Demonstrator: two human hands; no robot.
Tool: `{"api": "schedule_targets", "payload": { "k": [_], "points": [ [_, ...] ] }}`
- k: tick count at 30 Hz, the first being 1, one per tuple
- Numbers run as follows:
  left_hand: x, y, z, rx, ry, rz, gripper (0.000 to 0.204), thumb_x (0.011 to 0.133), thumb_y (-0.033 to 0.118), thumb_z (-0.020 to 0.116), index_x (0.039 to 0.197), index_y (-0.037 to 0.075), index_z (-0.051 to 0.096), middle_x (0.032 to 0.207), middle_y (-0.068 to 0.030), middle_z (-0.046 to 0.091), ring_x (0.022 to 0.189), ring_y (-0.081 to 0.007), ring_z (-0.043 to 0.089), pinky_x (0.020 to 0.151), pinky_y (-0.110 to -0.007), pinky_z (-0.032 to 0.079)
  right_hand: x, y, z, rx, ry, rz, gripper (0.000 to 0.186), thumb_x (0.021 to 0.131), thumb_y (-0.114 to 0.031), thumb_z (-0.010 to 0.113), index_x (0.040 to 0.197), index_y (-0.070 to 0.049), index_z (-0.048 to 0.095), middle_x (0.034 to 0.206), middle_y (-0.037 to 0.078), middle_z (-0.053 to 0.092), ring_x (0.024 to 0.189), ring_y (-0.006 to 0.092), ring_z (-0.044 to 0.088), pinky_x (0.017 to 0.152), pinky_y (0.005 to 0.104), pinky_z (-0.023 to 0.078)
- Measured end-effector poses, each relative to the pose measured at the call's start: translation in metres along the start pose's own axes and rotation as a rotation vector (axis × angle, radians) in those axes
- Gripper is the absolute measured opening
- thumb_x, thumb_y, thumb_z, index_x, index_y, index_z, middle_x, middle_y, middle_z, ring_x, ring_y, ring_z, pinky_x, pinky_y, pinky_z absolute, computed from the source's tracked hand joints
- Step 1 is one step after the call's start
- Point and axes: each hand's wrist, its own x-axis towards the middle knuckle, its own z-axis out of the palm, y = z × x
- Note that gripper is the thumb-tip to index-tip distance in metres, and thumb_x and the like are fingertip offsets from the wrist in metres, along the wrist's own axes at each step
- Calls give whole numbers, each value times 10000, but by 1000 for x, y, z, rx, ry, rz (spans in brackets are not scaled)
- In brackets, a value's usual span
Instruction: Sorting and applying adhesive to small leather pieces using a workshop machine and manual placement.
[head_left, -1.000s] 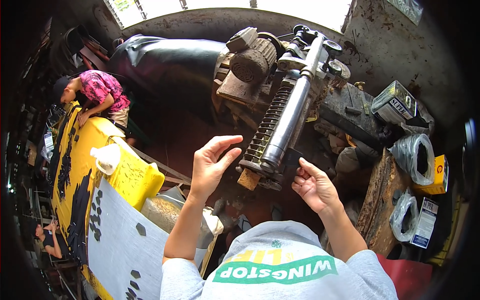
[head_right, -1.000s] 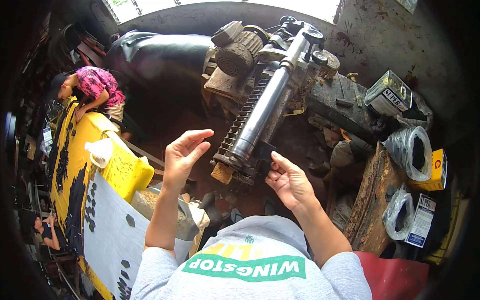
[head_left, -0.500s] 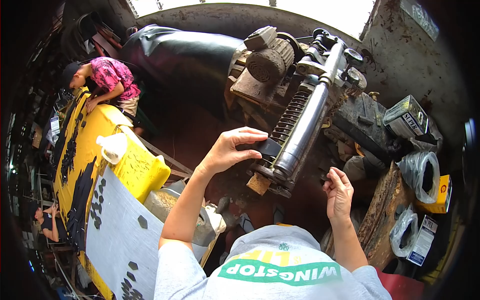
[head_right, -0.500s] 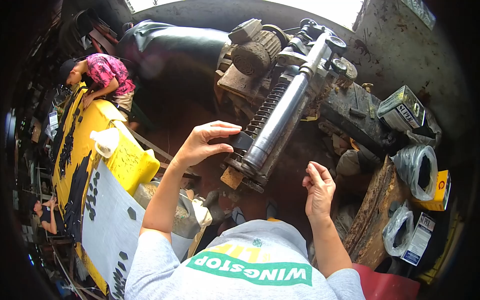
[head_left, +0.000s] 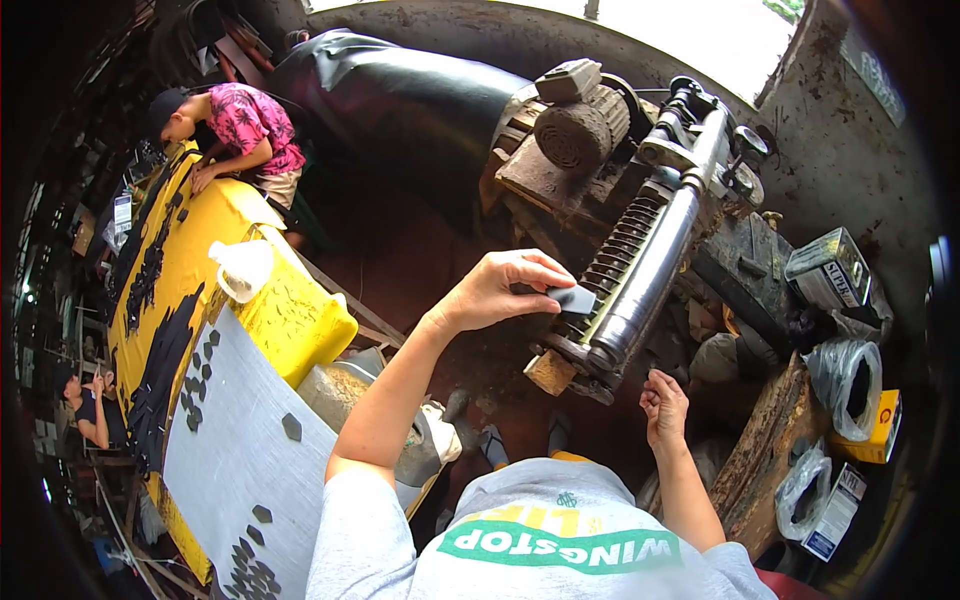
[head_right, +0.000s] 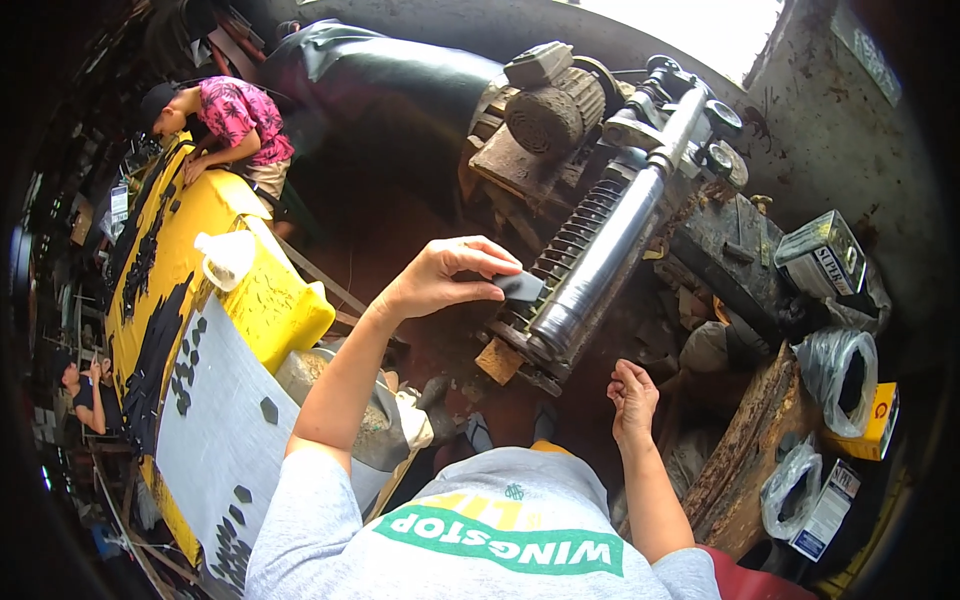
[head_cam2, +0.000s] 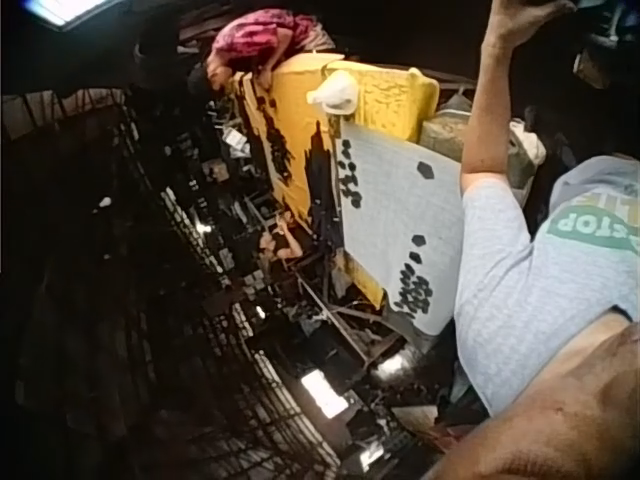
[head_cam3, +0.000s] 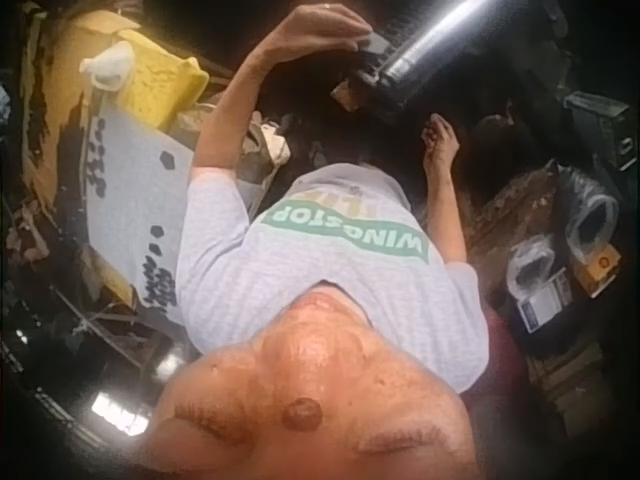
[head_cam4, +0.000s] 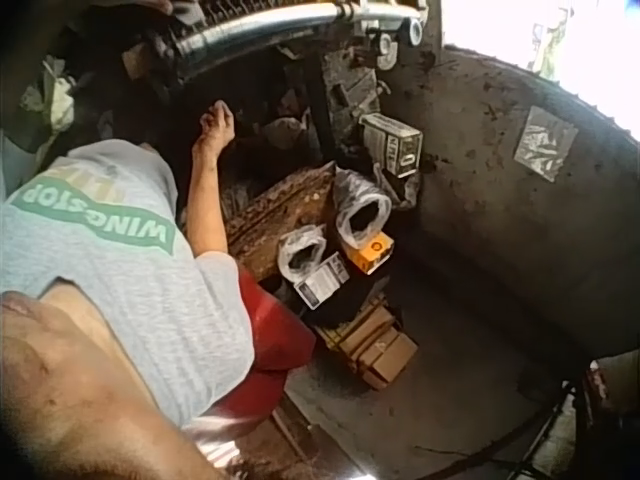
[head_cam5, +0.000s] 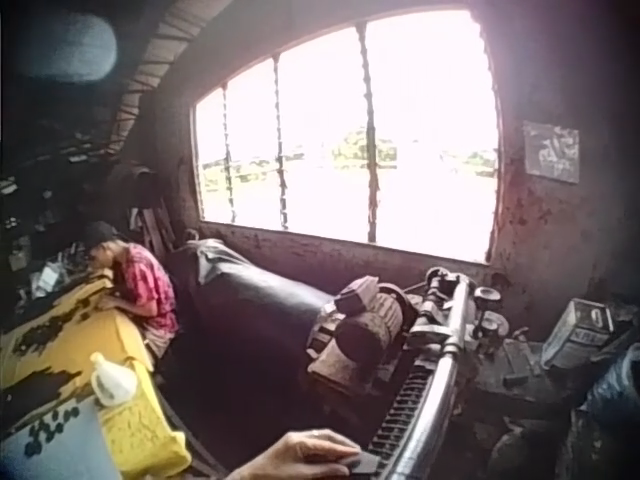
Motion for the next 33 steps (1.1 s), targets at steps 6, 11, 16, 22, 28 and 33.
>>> {"api": "schedule_targets", "payload": {
  "k": [6,11,16,22,28,33],
  "points": [
    [-71,-26,-38,-1063,489,-277,321,837,123,650,1116,-17,579,1088,-146,598,975,-202,609,895,-302,507,9,36,-20,-117,71,138,205,799,-155,676,962,-46,614,732,13,582,551,81,531,507,201,432],
    [-157,-31,-69,-1463,766,-295,342,826,175,673,1087,-7,548,1017,-146,612,951,-210,620,832,-309,548,22,79,-43,-272,57,213,154,814,-120,607,955,-59,610,719,18,568,529,87,513,468,202,406],
    [-245,-26,-101,-1357,1220,-214,170,808,63,669,966,58,607,951,-122,635,902,-269,644,706,-330,590,23,93,-47,-604,170,242,129,810,-133,594,912,-68,639,705,10,564,530,74,516,442,170,420],
    [-399,-55,-171,-1152,1812,-232,171,801,135,692,879,36,576,879,-124,608,809,-272,649,665,-314,589,47,105,-88,-782,297,276,141,821,-79,540,921,-49,635,689,23,566,511,89,523,414,198,434],
    [-497,-92,-239,-689,2294,-244,148,805,85,674,802,-31,582,732,-124,609,575,-210,619,566,-340,584,53,97,-123,-856,12,136,215,763,-79,679,953,11,637,788,91,632,627,167,559,575,286,483],
    [-520,-104,-260,-466,2277,-434,119,830,45,622,869,-57,576,764,-153,615,609,-249,631,581,-371,584,55,109,-121,-810,69,146,177,788,-69,626,952,-1,629,744,72,606,574,145,541,512,259,457]
  ]
}}
